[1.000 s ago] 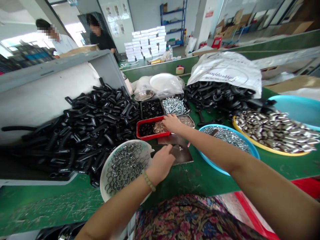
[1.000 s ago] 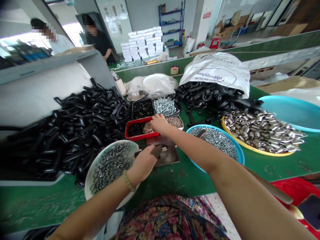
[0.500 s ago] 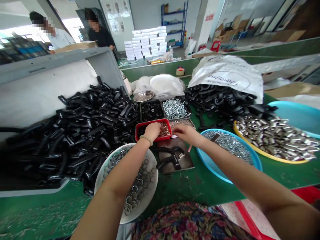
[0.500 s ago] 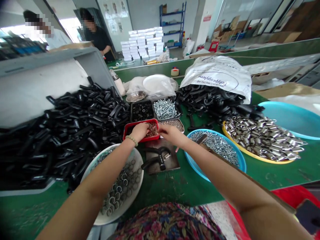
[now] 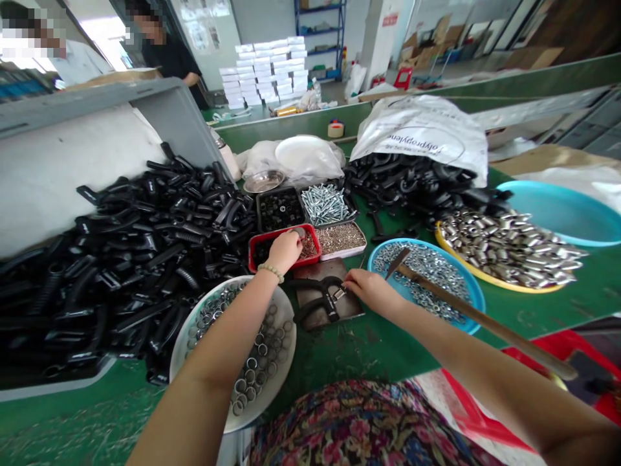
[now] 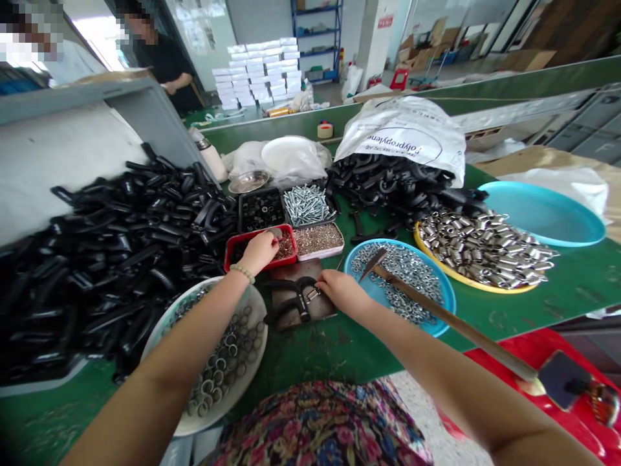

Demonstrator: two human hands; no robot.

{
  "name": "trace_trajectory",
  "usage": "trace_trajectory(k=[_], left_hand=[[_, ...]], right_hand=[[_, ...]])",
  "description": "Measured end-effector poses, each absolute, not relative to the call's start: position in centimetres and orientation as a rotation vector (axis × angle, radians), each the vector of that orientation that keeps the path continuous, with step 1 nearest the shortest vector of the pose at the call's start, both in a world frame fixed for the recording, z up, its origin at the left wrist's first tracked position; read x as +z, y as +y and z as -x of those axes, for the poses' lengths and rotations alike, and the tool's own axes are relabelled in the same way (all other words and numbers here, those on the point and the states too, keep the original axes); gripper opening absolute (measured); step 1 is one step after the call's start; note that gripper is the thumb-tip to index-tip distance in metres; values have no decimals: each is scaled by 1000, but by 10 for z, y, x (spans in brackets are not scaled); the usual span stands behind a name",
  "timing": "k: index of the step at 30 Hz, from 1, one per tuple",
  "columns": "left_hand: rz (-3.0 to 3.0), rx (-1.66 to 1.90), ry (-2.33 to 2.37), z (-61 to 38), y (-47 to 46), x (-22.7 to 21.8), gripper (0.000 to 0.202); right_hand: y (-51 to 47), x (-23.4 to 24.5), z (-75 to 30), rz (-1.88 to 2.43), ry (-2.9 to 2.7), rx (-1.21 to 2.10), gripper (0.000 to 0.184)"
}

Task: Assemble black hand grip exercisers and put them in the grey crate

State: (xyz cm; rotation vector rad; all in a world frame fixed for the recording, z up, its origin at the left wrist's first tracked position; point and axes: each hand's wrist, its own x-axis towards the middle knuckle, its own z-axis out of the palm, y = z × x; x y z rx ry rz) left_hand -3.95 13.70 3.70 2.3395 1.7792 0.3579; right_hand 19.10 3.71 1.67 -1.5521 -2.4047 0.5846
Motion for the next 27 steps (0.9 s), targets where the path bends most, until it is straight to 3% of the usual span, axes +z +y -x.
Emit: trace_trajectory(k=[3, 8, 13, 18, 22, 27], left_hand=[[-2254, 562, 1734, 36, 123, 42, 22], [-1960, 881, 1278, 24, 69, 28, 16], [-2047, 781, 1350, 17, 34, 6, 15], [-2093, 760, 1433, 13, 35, 1, 15], [-2300, 674, 1436, 9, 34, 3, 15], [-2733, 456, 1290, 12, 29, 3, 19]], right_hand=[[34, 15, -188, 1524, -2510, 409, 21], [32, 6, -189, 1409, -2629, 288, 29], [30, 0, -227, 1388, -2509, -48, 39], [27, 3, -298, 1848, -2347, -255, 38], [24, 2, -327, 2138, -2338, -183, 37], [17, 2, -312, 2158, -2385, -66, 32]])
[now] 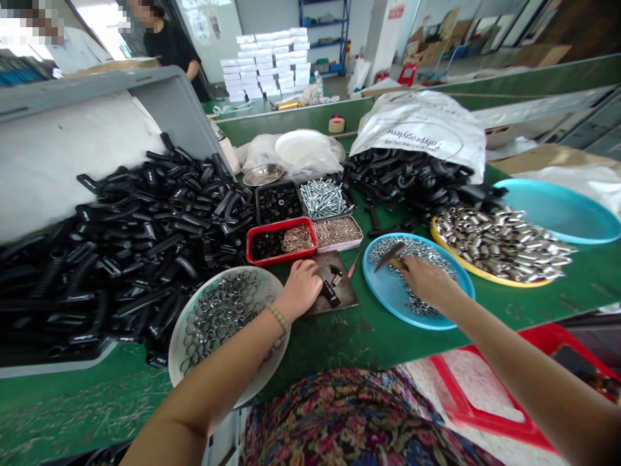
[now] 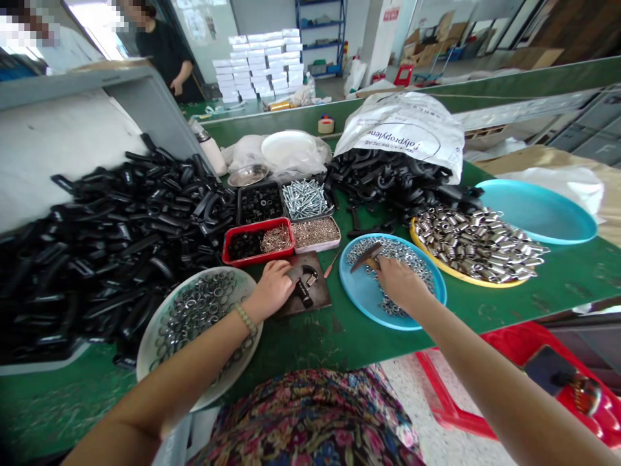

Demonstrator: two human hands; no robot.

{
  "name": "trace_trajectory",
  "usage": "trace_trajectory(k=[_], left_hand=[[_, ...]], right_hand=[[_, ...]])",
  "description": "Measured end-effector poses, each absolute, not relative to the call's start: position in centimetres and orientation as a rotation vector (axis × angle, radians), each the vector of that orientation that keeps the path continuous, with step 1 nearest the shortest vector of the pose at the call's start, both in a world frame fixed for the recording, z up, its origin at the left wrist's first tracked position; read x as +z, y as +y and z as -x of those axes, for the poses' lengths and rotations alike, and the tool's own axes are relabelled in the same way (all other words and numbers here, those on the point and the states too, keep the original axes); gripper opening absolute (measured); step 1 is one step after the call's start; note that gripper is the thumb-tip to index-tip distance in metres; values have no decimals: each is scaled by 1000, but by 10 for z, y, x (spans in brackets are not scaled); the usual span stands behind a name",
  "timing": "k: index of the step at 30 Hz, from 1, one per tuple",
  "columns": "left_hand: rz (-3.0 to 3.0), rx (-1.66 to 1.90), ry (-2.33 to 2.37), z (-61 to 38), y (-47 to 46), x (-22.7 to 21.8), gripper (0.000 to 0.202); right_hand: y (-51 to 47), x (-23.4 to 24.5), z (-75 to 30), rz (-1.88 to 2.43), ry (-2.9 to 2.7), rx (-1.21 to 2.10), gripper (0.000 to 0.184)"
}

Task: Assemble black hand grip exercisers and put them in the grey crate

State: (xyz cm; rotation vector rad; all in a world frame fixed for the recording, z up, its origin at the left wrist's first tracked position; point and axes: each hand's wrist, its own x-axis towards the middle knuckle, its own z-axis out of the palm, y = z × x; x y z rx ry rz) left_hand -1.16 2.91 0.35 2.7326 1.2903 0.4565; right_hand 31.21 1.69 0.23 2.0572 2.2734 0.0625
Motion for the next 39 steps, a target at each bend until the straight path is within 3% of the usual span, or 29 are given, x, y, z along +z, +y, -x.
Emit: trace_trajectory(k=[8, 14, 21, 26, 30, 35, 39], left_hand=[[-2531, 446, 1391, 33, 9, 1, 38], [-2484, 394, 1386, 35, 5, 4, 41], [-2260, 602, 1468, 33, 9, -5, 66], [-2447, 414, 1433, 27, -1, 2, 49], [-2520, 272, 1374, 18, -8, 9, 38], [-2116, 451, 1344, 9, -3, 25, 28], [-1973, 305, 1415, 12, -4, 24, 30]], right_hand=[[-18, 51, -233, -1975, 2539, -460, 34], [-8, 61, -206, -2038, 2424, -442, 34], [-9, 61, -177, -1913, 2493, -419, 30], [-5, 50, -212, -2061, 2408, -365, 36], [3, 28, -283, -2317, 2172, 64, 43], [33, 17, -310, -2130, 2396, 371, 37], [85, 32, -253, -1802, 2652, 196, 33]])
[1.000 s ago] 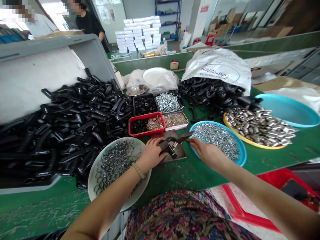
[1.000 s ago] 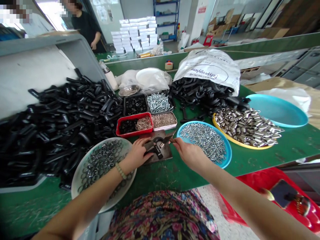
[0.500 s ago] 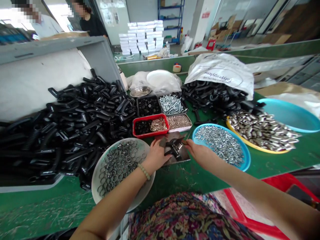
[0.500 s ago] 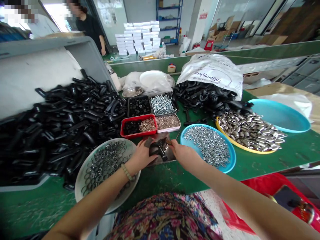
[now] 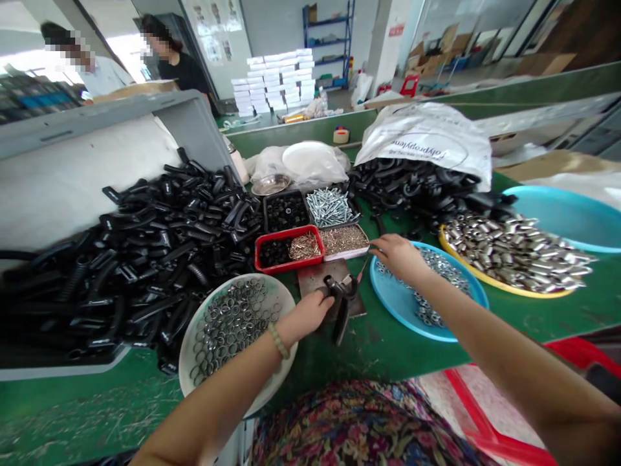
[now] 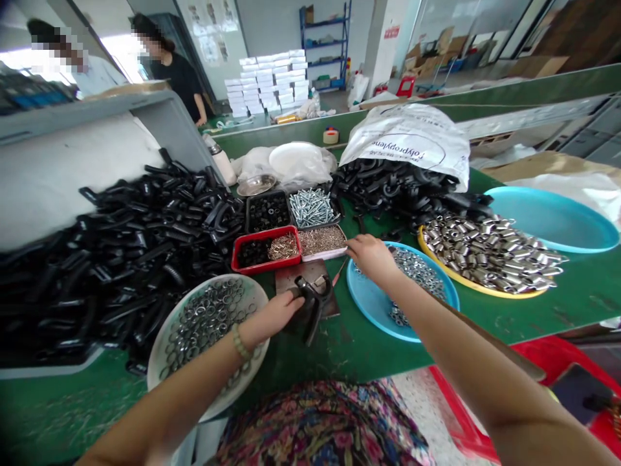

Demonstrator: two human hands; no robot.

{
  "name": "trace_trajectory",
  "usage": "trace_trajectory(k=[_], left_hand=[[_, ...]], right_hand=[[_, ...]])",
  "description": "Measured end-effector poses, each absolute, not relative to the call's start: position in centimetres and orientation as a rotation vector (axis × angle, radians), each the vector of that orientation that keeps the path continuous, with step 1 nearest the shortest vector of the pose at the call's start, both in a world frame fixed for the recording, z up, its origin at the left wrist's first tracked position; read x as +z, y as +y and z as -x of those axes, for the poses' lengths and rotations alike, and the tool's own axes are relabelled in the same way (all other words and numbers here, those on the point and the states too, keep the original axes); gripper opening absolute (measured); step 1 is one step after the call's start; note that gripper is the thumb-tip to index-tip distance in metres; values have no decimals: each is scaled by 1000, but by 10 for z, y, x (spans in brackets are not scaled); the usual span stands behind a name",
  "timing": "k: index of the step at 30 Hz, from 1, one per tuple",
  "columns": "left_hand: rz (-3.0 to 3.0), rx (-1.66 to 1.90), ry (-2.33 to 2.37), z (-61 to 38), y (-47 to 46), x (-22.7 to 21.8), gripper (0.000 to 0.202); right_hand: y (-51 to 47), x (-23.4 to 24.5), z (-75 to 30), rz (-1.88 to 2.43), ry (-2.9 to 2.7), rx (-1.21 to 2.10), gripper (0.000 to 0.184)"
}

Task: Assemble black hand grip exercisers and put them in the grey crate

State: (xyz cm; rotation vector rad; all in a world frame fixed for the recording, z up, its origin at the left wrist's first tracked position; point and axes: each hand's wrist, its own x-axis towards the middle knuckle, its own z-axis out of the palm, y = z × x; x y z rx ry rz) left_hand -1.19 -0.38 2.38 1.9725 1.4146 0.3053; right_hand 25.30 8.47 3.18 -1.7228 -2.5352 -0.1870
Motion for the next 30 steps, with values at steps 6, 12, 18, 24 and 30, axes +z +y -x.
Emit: trace_trajectory(k=[6, 12, 18, 24, 30], left_hand=[[-2469, 128, 1654, 24, 20, 34, 29], [-2526, 247, 1693, -25, 129, 45, 24], [-2485, 215, 1688, -47, 164, 26, 20], [-2498, 233, 1673, -47, 159, 27, 24], [-2510, 256, 1645, -50, 158, 26, 21]], right_hand=[[143, 28, -186, 1644, -2628, -112, 19], [146, 26, -186, 1630, -2614, -114, 22], [154, 20, -194, 1657, -2523, 20, 21], [153, 25, -196, 1527, -2408, 212, 23], [92, 24, -201, 1461, -2176, 591, 24]])
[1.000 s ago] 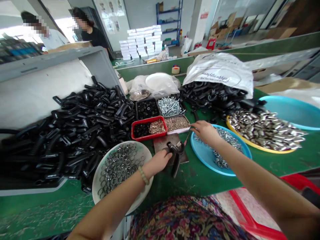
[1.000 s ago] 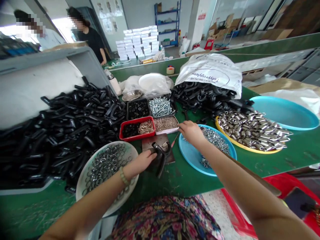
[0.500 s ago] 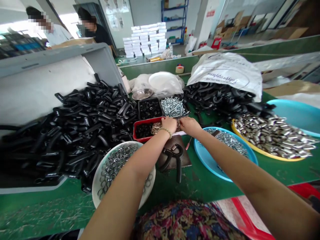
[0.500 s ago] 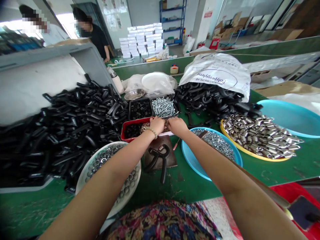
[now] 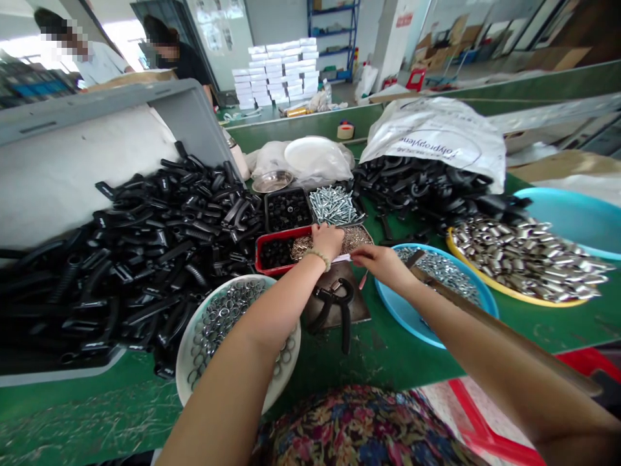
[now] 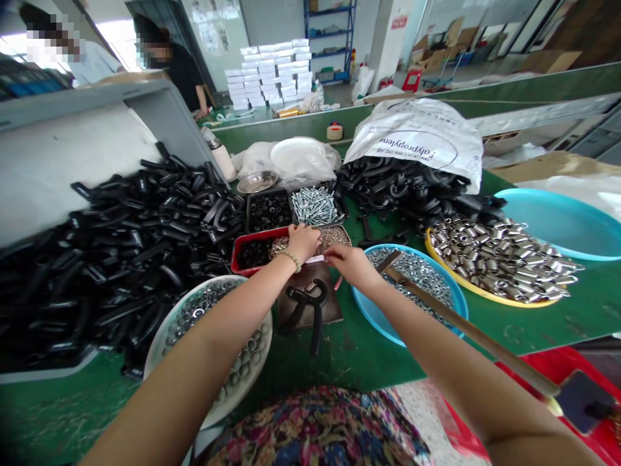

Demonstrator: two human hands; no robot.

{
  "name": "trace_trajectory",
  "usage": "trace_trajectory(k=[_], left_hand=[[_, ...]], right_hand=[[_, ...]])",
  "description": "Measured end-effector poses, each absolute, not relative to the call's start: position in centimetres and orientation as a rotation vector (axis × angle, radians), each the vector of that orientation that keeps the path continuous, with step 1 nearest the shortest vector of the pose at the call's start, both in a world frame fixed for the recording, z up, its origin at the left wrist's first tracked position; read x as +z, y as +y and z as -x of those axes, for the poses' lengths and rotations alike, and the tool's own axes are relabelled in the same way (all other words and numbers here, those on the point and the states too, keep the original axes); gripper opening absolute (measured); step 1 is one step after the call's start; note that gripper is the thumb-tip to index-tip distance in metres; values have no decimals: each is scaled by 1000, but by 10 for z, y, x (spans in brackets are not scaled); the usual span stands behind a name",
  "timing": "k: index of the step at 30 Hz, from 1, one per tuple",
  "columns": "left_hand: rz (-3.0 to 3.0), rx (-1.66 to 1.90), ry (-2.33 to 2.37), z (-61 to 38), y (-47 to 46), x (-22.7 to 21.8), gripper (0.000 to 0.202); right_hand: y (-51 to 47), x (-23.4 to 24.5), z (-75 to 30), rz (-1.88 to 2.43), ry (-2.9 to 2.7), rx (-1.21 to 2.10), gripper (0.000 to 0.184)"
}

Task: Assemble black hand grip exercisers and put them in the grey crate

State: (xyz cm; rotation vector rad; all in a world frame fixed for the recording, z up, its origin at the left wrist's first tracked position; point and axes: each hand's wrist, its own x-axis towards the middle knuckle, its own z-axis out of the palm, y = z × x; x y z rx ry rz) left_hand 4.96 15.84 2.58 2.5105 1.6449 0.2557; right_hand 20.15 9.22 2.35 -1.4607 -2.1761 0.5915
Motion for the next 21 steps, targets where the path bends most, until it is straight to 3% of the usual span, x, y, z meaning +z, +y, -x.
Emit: trace_trajectory(k=[4, 21], left_hand=[[-2498, 263, 1622, -51, 157, 26, 21], [-2196, 661, 1508, -39, 143, 47, 22]], right_hand=[[62, 12, -193, 1413, -2103, 820, 20], [50, -7, -179, 1384, -2579, 318, 29]])
